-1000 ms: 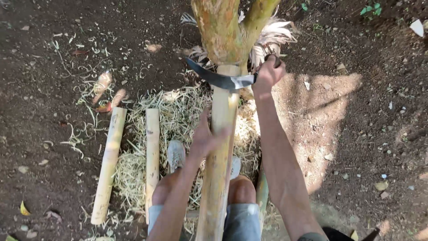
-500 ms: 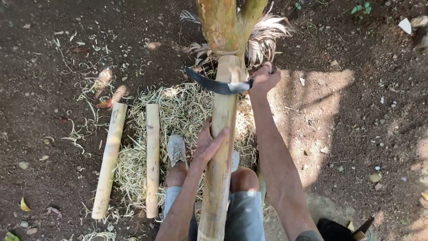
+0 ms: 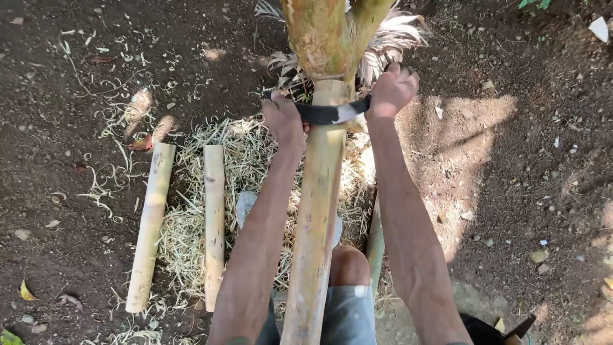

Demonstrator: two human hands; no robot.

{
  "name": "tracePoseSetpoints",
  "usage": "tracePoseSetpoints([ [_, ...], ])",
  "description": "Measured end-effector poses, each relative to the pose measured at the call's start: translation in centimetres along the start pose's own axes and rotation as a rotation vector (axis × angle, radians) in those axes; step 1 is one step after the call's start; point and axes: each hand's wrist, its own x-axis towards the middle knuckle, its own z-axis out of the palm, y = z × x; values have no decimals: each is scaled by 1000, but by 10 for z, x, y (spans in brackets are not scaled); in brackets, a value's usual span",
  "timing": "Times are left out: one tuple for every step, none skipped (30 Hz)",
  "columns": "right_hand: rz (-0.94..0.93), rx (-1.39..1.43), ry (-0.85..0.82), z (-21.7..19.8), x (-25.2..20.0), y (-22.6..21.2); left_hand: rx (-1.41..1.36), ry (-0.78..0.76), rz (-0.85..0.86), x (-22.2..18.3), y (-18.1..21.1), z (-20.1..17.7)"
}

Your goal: The recorder is using a curved hand tool to peel the outer layer of bark from a long wooden pole.

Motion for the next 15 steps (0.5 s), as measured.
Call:
tracePoseSetpoints([
  [2,-5,0,4,-3,-7,1,2,-5,7,-1,4],
  [-26,-17,-13,7,-8,-13,59,43,-3,12,-4,7],
  [-54,-30,-27,9,-12,-20,118,84,-1,17,-6,9],
  [-54,-35,-27,8,-11,-17,117,84,-7,21,-10,11],
  [-28,-84,-15,6,-11,-16,151,96,7,25,-13,13],
  [-6,-123,-2,9,-10,-15,184,106,29,32,-13,15],
  [-9,-119,-2,12,-3,-13,182,104,33,38,-13,19],
  [-25,-61,-29,14,1,-8,168,106,54,42,-15,19],
  [-40,-3,-55,17,6,-3,155,107,76,47,-18,19],
  [-36,-6,-46,23,6,-7,163,103,71,68,-42,20],
  [65,-122,52,29,6,-11,201,106,226,88,-66,22],
  [152,-234,139,41,12,-20,220,110,388,111,-85,30],
  [142,-232,136,44,18,-20,209,108,391,107,-73,35],
  [196,-265,175,47,23,-19,207,107,326,102,-60,37],
  [251,-299,213,51,27,-19,206,106,261,97,-47,39],
])
